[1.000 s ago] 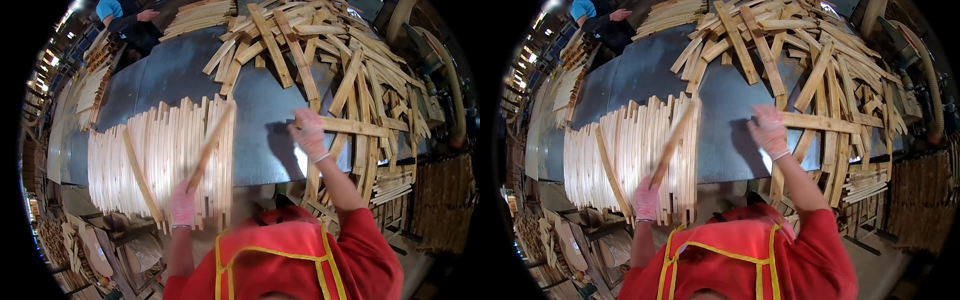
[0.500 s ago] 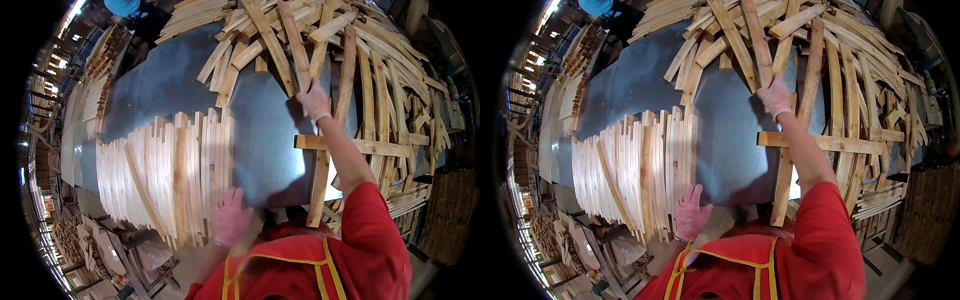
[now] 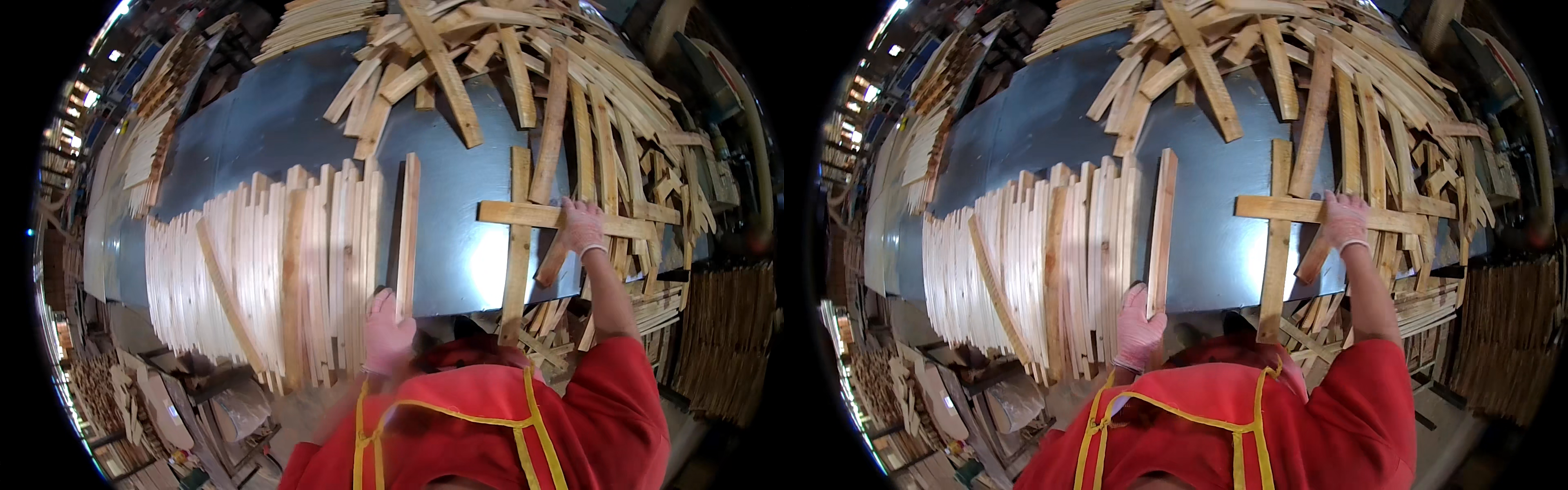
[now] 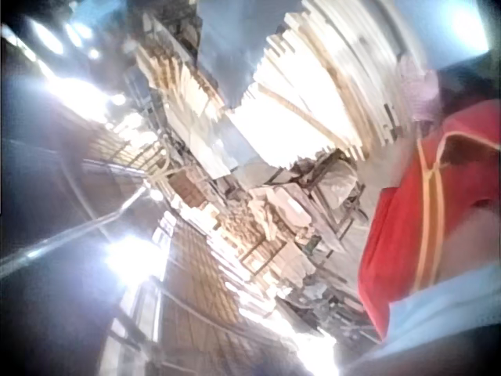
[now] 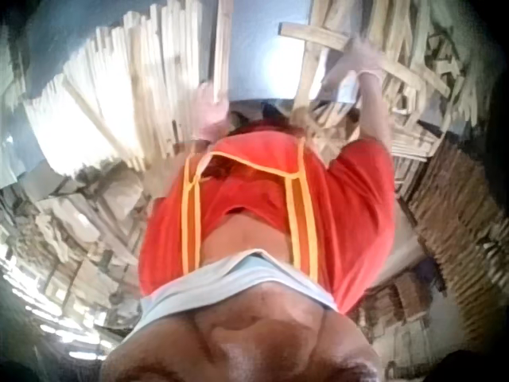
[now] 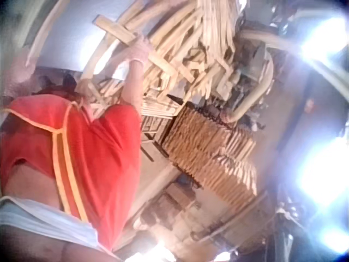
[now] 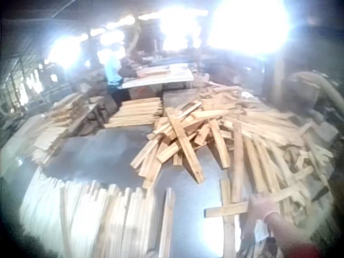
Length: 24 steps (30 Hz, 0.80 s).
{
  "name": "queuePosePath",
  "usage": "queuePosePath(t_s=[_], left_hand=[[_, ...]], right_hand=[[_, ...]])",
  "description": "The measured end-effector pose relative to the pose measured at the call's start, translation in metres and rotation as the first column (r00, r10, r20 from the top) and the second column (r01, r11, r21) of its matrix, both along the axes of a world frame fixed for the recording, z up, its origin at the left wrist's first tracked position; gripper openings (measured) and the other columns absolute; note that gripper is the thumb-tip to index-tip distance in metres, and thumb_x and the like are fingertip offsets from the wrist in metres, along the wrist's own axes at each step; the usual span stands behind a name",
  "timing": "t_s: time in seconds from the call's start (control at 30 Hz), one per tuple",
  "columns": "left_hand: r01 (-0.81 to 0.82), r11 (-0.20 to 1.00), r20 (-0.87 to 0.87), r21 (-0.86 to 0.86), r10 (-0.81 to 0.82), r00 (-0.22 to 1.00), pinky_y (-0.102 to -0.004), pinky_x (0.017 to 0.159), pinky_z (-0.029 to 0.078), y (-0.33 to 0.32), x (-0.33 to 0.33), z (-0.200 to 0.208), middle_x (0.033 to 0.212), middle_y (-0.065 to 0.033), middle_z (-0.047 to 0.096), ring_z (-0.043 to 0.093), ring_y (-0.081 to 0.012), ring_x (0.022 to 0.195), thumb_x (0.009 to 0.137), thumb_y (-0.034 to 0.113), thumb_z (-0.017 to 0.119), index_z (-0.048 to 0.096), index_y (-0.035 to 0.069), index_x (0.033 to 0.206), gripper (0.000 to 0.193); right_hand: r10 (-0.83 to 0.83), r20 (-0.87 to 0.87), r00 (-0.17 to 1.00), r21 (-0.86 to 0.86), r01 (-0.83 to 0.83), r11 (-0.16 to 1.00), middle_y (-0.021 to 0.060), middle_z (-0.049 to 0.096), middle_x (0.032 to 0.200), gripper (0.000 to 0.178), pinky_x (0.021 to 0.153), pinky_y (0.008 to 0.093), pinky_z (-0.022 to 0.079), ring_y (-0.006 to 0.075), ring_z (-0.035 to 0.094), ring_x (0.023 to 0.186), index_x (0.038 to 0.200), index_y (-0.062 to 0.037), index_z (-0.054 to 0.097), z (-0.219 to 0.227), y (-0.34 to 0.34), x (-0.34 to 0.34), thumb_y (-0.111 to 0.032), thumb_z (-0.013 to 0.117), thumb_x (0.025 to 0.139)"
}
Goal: The person repeatedly picks up thin wooden planks from a large pile on a metal table and stacks them into a neat, aligned pile. The person wears pink gloves and a red shirt with yellow straps. Another worker is visible in the background performing similar tasks.
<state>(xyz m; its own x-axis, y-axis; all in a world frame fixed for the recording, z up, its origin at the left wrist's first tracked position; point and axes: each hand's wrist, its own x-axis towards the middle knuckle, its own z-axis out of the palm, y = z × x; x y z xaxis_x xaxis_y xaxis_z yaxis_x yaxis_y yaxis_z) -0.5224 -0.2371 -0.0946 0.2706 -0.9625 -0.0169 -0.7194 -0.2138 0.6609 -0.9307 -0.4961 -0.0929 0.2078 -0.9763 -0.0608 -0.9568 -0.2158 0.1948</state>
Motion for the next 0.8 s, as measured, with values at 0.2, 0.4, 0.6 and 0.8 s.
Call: queuePosePath(t_s=[0.2,0.4,0.6,0.8], left_hand=[[-0.047,0.995,0.473,0.085,0.001,0.881,-0.0555,0.121,0.031,0.055,0.031,-0.018,0.153,-0.0171,0.046,0.038,-0.039,0.148,0.078,0.023,0.075,0.05,0.004,0.149,0.077],[0.026,0.998,0.394,0.063,-0.049,0.918,-0.056,0.121,0.031,0.051,0.041,-0.02,0.153,-0.0154,0.045,0.037,-0.039,0.147,0.079,0.034,0.079,0.046,0.004,0.151,0.085],[0.113,0.987,0.418,0.111,-0.149,0.896,-0.0557,0.12,0.03,0.012,0.033,0.003,0.144,-0.0151,0.051,0.04,-0.0386,0.142,0.075,0.039,0.08,0.051,0.005,0.145,0.083],[0.126,0.99,0.496,0.062,-0.14,0.857,-0.0556,0.118,0.032,-0.005,0.031,0.0,0.135,-0.0137,0.052,0.045,-0.0377,0.132,0.067,0.027,0.077,0.056,0.006,0.133,0.072]], right_hand=[[-0.123,0.199,0.972,0.488,0.01,0.873,0.0233,0.071,0.125,0.087,0.099,0.0469,0.055,0.0376,0.069,0.117,0.161,-0.0135,0.042,0.082,0.037,0.113,-0.048,0.072,0.087],[-0.423,0.539,0.728,0.706,-0.116,0.699,0.0268,0.074,0.117,0.065,0.097,0.0458,0.054,0.0416,0.071,0.107,0.131,-0.0002,0.066,0.031,0.08,0.256,-0.051,0.06,0.09],[-0.315,0.794,0.521,0.534,-0.348,0.771,0.0282,0.071,0.118,0.055,0.097,0.0451,0.053,0.0429,0.067,0.111,0.121,-0.0011,0.07,0.0,0.07,0.312,-0.045,0.061,0.09],[-0.122,0.566,0.816,-0.328,0.358,0.874,0.0268,0.064,0.119,0.051,0.098,0.0512,0.052,0.0458,0.063,0.11,0.121,0.0024,0.056,0.009,-0.116,0.128,-0.032,0.071,0.086]])
